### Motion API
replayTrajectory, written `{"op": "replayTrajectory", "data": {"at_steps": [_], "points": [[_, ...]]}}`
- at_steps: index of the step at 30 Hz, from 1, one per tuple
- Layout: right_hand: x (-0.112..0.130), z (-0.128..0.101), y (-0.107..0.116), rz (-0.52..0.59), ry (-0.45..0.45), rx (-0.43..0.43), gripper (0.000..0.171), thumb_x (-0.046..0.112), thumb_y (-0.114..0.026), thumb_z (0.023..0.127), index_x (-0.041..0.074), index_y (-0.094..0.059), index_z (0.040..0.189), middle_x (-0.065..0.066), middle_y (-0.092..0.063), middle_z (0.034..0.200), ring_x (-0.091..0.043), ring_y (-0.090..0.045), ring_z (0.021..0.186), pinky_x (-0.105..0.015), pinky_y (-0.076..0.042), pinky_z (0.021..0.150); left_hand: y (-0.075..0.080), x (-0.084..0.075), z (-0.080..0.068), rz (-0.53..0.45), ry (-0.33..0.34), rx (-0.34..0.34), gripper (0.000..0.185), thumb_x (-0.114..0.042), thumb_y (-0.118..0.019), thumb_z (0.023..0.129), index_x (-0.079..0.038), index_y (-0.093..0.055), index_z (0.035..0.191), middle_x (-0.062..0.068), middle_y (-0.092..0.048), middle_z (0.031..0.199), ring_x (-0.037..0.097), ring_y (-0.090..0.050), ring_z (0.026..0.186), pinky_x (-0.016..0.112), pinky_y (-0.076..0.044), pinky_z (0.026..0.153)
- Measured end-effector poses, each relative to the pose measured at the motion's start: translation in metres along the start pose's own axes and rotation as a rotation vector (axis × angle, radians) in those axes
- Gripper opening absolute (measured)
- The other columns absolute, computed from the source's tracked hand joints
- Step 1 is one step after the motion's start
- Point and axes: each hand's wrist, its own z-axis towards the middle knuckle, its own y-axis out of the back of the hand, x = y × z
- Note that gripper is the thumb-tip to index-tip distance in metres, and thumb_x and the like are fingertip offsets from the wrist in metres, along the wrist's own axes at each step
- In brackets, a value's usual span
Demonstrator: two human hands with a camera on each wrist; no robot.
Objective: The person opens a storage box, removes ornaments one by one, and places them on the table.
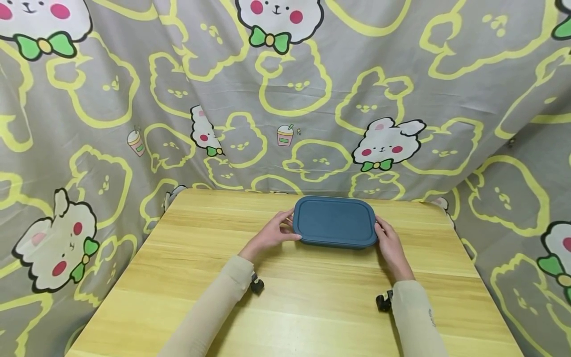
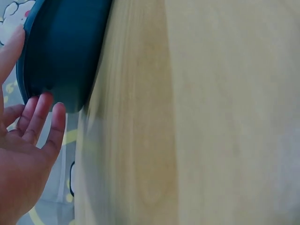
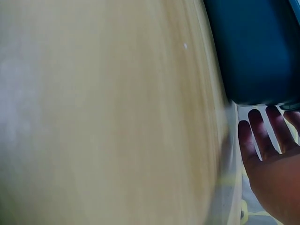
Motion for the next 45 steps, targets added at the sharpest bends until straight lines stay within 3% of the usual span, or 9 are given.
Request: {"op": "replayTrajectory", "data": {"at_steps": [7,14,18,21,32,35,38,41,45], "points": [[0.002,0.000,0.001,0.001,-0.010,0.029,0.068,0.046,-0.034,0.112,0.006,-0.022,0.165,-0.025,-0.021,0.169,0.010,-0.039,0.118,-0.001,-0.042,0.084,-0.003,-0.002,0.001,0.013,0.010,-0.039,0.105,-0.020,-0.091,0.082,-0.013,-0.027,0.165,0.006,-0.052,0.128,0.017,-0.056,0.113,0.038,-0.055,0.093],[0.003,-0.001,0.002,0.016,-0.010,0.066,0.069,0.046,-0.031,0.113,0.006,-0.015,0.166,-0.026,-0.016,0.170,-0.029,-0.035,0.144,-0.002,-0.042,0.085,-0.008,0.000,0.003,0.014,0.025,-0.083,0.107,-0.020,-0.093,0.078,-0.012,-0.030,0.164,0.005,-0.054,0.130,0.013,-0.055,0.111,0.032,-0.056,0.090],[0.000,0.000,0.003,0.018,-0.005,0.087,0.068,0.045,-0.033,0.113,0.007,-0.014,0.166,-0.026,-0.016,0.170,-0.002,-0.043,0.130,-0.003,-0.043,0.086,-0.010,0.003,0.006,0.026,0.014,-0.104,0.112,-0.016,-0.097,0.073,-0.009,-0.031,0.163,0.007,-0.054,0.129,0.013,-0.055,0.109,0.036,-0.058,0.089],[-0.003,0.000,0.005,0.026,0.005,0.105,0.068,0.042,-0.036,0.113,0.006,-0.013,0.166,-0.028,-0.018,0.169,0.016,-0.037,0.114,-0.003,-0.044,0.087,-0.011,0.003,0.006,0.034,0.011,-0.111,0.112,-0.017,-0.097,0.073,-0.008,-0.031,0.163,0.007,-0.054,0.128,0.014,-0.055,0.109,0.034,-0.057,0.089],[-0.002,-0.004,0.010,-0.025,0.031,0.149,0.072,0.040,-0.042,0.112,0.006,-0.010,0.166,-0.033,-0.022,0.164,0.015,-0.038,0.111,-0.002,-0.042,0.087,-0.010,0.001,0.006,0.077,0.023,-0.094,0.109,-0.025,-0.094,0.077,-0.012,-0.030,0.164,0.008,-0.049,0.133,0.020,-0.053,0.117,0.035,-0.056,0.091],[-0.002,-0.005,0.010,-0.028,0.035,0.149,0.073,0.042,-0.042,0.112,0.007,-0.009,0.167,-0.032,-0.021,0.166,0.004,-0.044,0.121,-0.002,-0.042,0.088,-0.010,0.000,0.005,0.107,0.029,-0.100,0.109,-0.028,-0.094,0.077,-0.014,-0.030,0.164,0.009,-0.046,0.139,0.022,-0.051,0.122,0.032,-0.054,0.088],[-0.001,-0.005,0.011,-0.041,0.033,0.148,0.074,0.044,-0.042,0.111,0.007,-0.009,0.167,-0.030,-0.018,0.168,-0.024,-0.044,0.139,-0.003,-0.041,0.090,-0.008,0.000,0.005,0.124,0.032,-0.099,0.108,-0.031,-0.094,0.078,-0.014,-0.030,0.164,0.010,-0.043,0.145,0.025,-0.050,0.125,0.031,-0.053,0.087],[0.001,-0.006,0.010,-0.077,0.031,0.141,0.075,0.047,-0.041,0.111,0.008,-0.010,0.167,-0.029,-0.018,0.168,-0.044,-0.031,0.149,-0.019,-0.042,0.103,-0.007,-0.001,0.005,0.102,0.023,-0.101,0.107,-0.028,-0.094,0.078,-0.012,-0.031,0.163,0.011,-0.042,0.149,0.028,-0.049,0.130,0.037,-0.054,0.095],[0.004,-0.008,0.008,-0.110,0.045,0.120,0.075,0.048,-0.042,0.111,0.008,-0.012,0.167,-0.028,-0.021,0.166,-0.049,-0.026,0.150,-0.055,-0.033,0.116,-0.004,-0.003,0.005,0.074,0.003,-0.101,0.107,-0.023,-0.094,0.077,-0.009,-0.031,0.163,0.011,-0.043,0.150,0.029,-0.048,0.137,0.044,-0.051,0.106]]}}
